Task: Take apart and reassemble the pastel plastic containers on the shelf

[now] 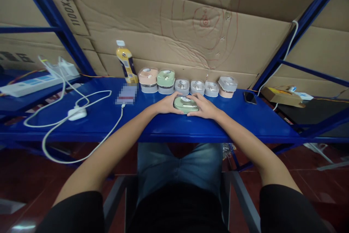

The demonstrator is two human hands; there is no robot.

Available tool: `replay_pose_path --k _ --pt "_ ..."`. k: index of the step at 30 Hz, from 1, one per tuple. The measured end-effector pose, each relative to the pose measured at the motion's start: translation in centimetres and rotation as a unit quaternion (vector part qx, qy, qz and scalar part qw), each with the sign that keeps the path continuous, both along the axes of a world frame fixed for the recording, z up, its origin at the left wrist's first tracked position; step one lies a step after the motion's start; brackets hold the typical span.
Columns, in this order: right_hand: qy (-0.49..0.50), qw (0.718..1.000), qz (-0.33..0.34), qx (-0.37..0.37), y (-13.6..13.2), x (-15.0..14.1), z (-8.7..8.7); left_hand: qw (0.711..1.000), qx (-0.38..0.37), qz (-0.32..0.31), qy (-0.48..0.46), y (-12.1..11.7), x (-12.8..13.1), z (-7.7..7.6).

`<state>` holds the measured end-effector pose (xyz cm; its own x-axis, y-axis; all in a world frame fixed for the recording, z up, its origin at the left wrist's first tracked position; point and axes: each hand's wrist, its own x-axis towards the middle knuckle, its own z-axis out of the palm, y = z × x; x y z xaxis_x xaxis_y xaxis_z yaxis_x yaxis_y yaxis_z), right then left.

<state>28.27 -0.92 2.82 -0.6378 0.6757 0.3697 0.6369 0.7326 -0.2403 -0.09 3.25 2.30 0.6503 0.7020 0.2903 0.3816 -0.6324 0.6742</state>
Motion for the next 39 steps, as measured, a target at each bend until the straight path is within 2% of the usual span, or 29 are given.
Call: replay_pose_path --k 4,11,22,34,39 --pt "-0.008 1.000 -0.021 0.002 -0.3 -0.3 0.0 1.000 -0.002 0.008 -0.003 0.3 -0.2 -0.2" --pt "0.005 0.999 -0.011 -0.030 0.0 0.3 -0.2 1.000 0.003 0.025 0.005 0.3 -0.2 -0.2" --pt "0.014 1.000 -0.020 -0.018 0.0 0.0 0.1 0.999 0.011 0.033 0.010 -0.4 0.3 0.2" --pt "0.047 0.998 -0.013 -0.043 0.3 -0.2 0.1 0.999 0.016 0.029 0.017 -0.3 0.3 0.1" --pt "0.053 0.997 0.015 -0.054 1.1 0.4 -0.3 1.000 0.014 0.026 0.007 -0.2 0.3 -0.2"
